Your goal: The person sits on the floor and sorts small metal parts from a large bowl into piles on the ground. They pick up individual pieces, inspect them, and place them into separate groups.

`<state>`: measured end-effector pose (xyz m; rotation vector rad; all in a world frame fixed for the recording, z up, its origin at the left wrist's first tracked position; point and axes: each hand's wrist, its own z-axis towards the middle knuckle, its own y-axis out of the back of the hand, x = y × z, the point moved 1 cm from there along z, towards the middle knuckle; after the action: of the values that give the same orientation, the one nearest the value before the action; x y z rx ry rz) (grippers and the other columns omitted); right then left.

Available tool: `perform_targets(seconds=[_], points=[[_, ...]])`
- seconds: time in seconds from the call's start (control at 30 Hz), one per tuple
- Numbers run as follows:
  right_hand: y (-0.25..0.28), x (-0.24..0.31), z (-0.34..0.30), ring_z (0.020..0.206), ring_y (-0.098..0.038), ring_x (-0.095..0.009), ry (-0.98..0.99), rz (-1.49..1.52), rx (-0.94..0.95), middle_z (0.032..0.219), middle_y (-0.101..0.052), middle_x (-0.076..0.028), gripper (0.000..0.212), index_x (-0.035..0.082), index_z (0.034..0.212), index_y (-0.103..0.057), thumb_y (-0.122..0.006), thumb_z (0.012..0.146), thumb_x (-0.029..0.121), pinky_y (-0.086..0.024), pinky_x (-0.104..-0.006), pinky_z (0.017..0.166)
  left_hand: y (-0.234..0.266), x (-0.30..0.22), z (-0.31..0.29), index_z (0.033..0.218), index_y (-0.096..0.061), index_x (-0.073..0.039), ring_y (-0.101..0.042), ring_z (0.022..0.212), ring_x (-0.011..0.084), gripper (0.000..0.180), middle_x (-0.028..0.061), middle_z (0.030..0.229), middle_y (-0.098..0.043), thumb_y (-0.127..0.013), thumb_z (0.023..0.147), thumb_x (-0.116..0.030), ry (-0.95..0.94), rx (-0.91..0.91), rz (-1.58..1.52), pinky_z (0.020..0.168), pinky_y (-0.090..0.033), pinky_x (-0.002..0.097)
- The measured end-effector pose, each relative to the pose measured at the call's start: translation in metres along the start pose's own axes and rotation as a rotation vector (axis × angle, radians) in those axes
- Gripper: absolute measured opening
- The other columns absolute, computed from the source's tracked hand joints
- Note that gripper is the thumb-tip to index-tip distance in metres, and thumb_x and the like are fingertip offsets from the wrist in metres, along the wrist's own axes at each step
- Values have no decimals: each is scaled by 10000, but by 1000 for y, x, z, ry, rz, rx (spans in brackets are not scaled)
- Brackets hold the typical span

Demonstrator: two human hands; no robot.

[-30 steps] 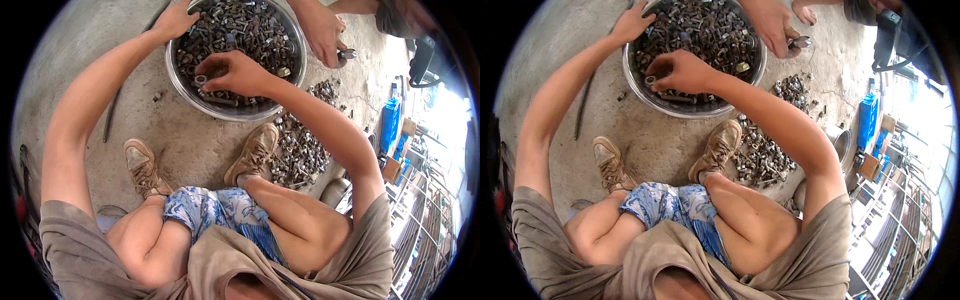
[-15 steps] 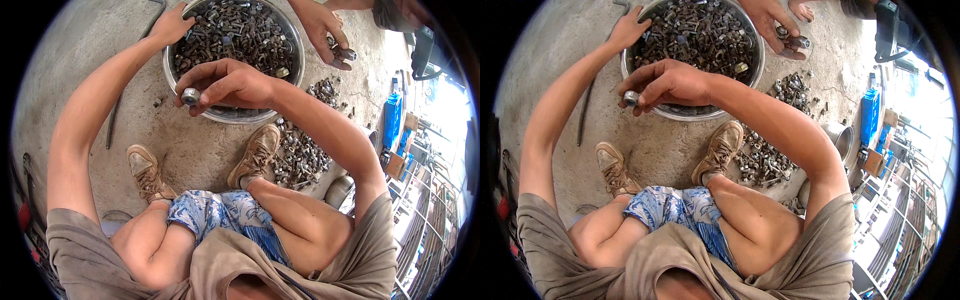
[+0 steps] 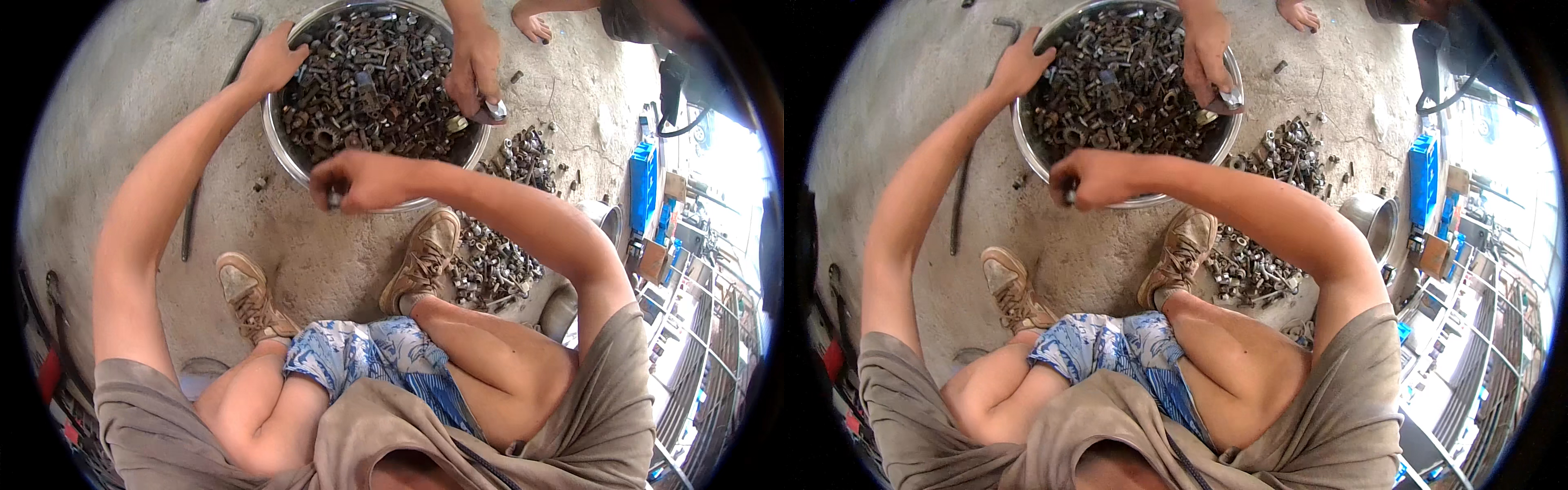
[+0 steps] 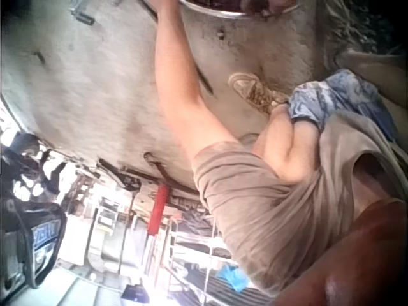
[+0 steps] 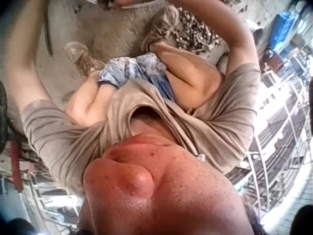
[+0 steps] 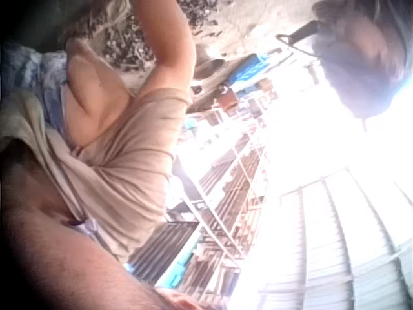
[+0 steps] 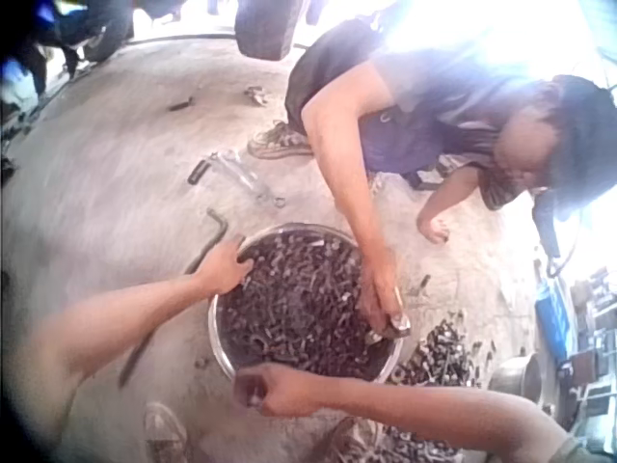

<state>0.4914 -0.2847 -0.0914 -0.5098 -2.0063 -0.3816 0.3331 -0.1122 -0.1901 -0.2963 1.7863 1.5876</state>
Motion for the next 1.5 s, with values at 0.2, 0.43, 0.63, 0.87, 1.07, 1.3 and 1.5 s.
perform_targets(seconds=[0.2, 0.43, 0.63, 0.87, 1.07, 1.3, 1.5], points=[[-2, 3, -2, 825, -606, -253, -119, -93, 97, 872, -647, -124, 298, 9, 979, -633, -569, 697, 83, -466, -389, 740, 3, -10, 3, 1300, -510, -9, -608, 1053, 460, 538, 303, 1098, -642, -622, 873, -316, 42, 7, 4, 914, -472, 468], [6, -1, 15, 913, -637, -312, -202, -258, -73, 945, -682, -144, 299, 55, 1009, -664, -588, 733, 139, -483, -421, 805, -3, 0, 7, 1338, -488, 7, -591, 1102, 445, 614, 298, 1155, -626, -629, 855, -345, 78, 11, 0, 954, -456, 464], [8, -10, 9, 977, -642, -352, -252, -286, -146, 978, -690, -172, 344, 79, 1070, -676, -575, 763, 197, -496, -428, 855, -4, -5, 7, 1292, -521, -32, -614, 1046, 448, 536, 284, 1076, -656, -625, 857, -328, 19, -11, -16, 903, -475, 471], [47, -55, -44, 995, -648, -387, -480, -502, -339, 1006, -693, -204, 420, 32, 1063, -649, -630, 755, 317, -510, -465, 886, -1, -3, 4, 1282, -523, -35, -610, 1047, 450, 519, 279, 1085, -654, -618, 856, -316, 16, -6, -60, 898, -473, 476], [92, -73, -101, 1020, -635, -387, -464, -630, -522, 1031, -679, -215, 381, 48, 1111, -630, -639, 766, 208, -504, -461, 893, 0, -9, 4, 1283, -535, -38, -606, 1050, 443, 492, 264, 1104, -653, -592, 867, -292, 66, 10, 21, 915, -470, 477], [130, -85, -107, 1019, -639, -362, -536, -763, -818, 1042, -681, -178, 349, 83, 1101, -663, -603, 790, 231, -522, -445, 880, 5, -17, 1, 1260, -562, -30, -604, 1066, 427, 468, 253, 1124, -649, -587, 862, -277, 48, -29, 20, 926, -467, 459], [122, -99, -93, 986, -645, -386, -413, -785, -881, 988, -675, -229, 312, -22, 953, -627, -646, 794, 246, -513, -475, 877, 3, -10, 2, 1252, -561, -25, -615, 1045, 430, 470, 257, 1105, -655, -604, 853, -270, 13, -52, 15, 916, -472, 458]])
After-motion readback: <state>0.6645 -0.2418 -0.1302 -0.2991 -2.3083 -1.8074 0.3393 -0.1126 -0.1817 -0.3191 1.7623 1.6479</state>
